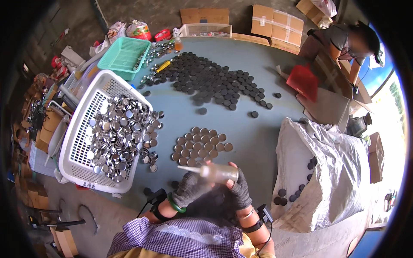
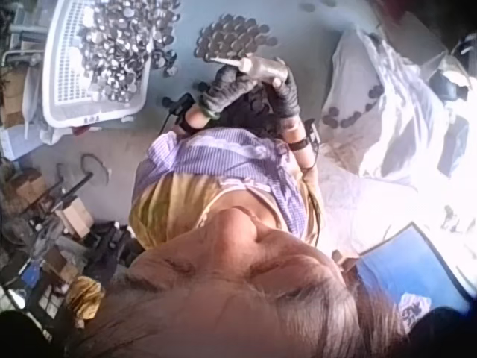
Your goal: Manually assembling small circular plastic or metal components at a workbench.
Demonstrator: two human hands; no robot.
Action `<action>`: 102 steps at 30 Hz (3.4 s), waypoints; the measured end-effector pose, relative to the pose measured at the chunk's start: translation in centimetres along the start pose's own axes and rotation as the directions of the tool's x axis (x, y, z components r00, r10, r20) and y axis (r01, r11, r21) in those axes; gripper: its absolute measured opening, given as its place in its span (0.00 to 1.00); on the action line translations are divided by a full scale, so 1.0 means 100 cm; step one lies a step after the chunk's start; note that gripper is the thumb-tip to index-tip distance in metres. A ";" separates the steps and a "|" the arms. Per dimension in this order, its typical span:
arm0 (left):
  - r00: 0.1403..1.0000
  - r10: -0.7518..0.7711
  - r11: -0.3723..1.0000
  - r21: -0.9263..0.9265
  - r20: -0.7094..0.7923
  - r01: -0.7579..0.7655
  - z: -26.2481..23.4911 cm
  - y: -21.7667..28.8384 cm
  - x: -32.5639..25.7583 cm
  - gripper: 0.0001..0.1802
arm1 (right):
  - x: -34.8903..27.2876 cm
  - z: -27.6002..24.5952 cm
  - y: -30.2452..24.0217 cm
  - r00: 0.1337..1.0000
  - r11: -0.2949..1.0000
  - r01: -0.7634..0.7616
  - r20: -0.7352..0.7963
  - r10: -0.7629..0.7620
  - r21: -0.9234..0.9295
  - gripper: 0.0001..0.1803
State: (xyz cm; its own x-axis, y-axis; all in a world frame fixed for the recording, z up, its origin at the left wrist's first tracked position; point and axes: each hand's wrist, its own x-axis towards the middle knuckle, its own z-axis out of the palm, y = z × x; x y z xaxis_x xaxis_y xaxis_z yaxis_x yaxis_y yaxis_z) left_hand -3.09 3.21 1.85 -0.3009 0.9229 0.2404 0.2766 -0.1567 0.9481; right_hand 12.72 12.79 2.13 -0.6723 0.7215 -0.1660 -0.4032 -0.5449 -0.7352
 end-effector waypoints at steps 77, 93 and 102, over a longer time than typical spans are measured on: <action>0.969 -0.094 0.533 0.834 0.228 -0.144 0.013 -0.088 0.099 0.26 | 0.109 -0.056 -0.035 0.708 0.002 0.342 0.256 -0.658 -0.940 0.43; 0.980 -0.005 0.538 0.827 0.197 -0.163 0.017 -0.097 0.100 0.25 | 0.111 -0.054 -0.035 0.704 -0.036 0.374 0.309 -0.640 -0.927 0.40; 0.978 -0.022 0.549 0.820 0.209 -0.163 0.017 -0.096 0.099 0.26 | 0.111 -0.052 -0.037 0.714 -0.053 0.370 0.320 -0.623 -0.928 0.40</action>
State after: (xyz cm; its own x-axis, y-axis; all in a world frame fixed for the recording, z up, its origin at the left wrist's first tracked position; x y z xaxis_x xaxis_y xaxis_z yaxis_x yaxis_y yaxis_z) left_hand -7.14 14.49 -5.26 -0.1100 0.9791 0.1711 0.9491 0.0523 0.3105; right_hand 9.98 25.03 -0.34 -0.4276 0.7176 0.5497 0.3484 0.6920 -0.6323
